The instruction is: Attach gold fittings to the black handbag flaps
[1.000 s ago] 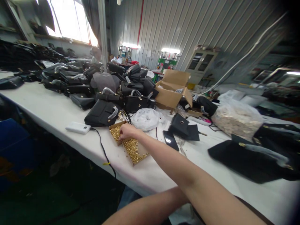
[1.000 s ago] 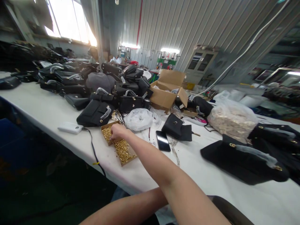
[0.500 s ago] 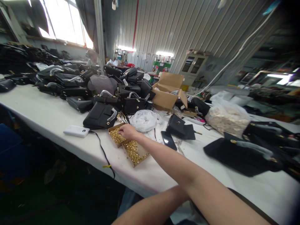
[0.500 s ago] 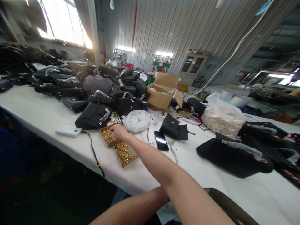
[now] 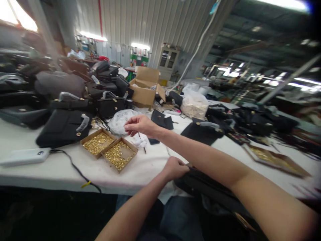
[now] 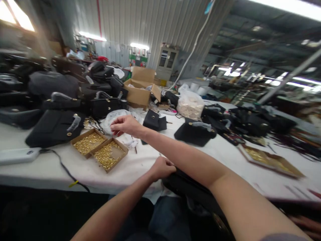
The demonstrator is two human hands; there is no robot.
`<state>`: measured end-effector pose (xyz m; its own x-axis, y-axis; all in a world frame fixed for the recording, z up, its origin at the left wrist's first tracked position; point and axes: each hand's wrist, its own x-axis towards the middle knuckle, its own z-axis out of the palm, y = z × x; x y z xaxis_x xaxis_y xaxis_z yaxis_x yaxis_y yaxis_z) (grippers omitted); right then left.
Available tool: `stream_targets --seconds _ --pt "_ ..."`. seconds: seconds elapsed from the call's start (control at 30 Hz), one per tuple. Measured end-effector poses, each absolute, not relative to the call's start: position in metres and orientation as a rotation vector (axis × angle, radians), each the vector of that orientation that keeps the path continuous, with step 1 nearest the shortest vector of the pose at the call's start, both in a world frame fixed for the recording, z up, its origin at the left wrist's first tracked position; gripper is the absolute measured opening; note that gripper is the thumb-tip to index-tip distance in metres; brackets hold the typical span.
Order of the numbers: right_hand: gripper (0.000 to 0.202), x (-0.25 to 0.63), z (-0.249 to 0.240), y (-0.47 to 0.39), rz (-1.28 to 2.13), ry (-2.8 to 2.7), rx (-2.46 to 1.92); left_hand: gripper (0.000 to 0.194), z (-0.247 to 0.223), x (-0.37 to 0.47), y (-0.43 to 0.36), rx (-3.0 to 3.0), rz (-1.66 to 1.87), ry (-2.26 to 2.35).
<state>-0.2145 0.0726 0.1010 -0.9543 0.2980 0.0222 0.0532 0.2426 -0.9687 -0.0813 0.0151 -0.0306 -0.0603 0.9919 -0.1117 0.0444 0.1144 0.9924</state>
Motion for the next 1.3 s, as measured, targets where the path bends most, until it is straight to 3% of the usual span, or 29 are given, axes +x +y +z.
stream_targets --seconds 0.1,0.2,0.47,0.53,0.7,1.3 --pt "0.042 -0.122 0.133 0.089 1.860 -2.111 -0.456 0.015 -0.046 -0.075 0.024 1.173 1.105 1.292" --pt "0.050 -0.036 0.141 0.091 1.666 -2.044 -0.631 0.019 -0.055 -0.074 0.027 1.195 1.104 1.249" --pt "0.015 0.112 0.077 0.070 1.018 -2.115 -1.049 0.023 -0.053 -0.072 0.024 1.209 1.086 1.224" --pt "0.008 0.128 0.062 0.066 0.829 -2.267 -1.023 0.024 -0.052 -0.071 0.024 1.196 1.082 1.234" --pt "0.016 0.143 0.037 0.063 0.543 -2.523 -0.979 0.022 -0.055 -0.068 0.023 1.172 1.094 1.235" --pt "0.012 0.146 0.027 0.062 0.332 -2.697 -0.916 0.025 -0.067 -0.064 0.018 1.132 1.156 1.220"
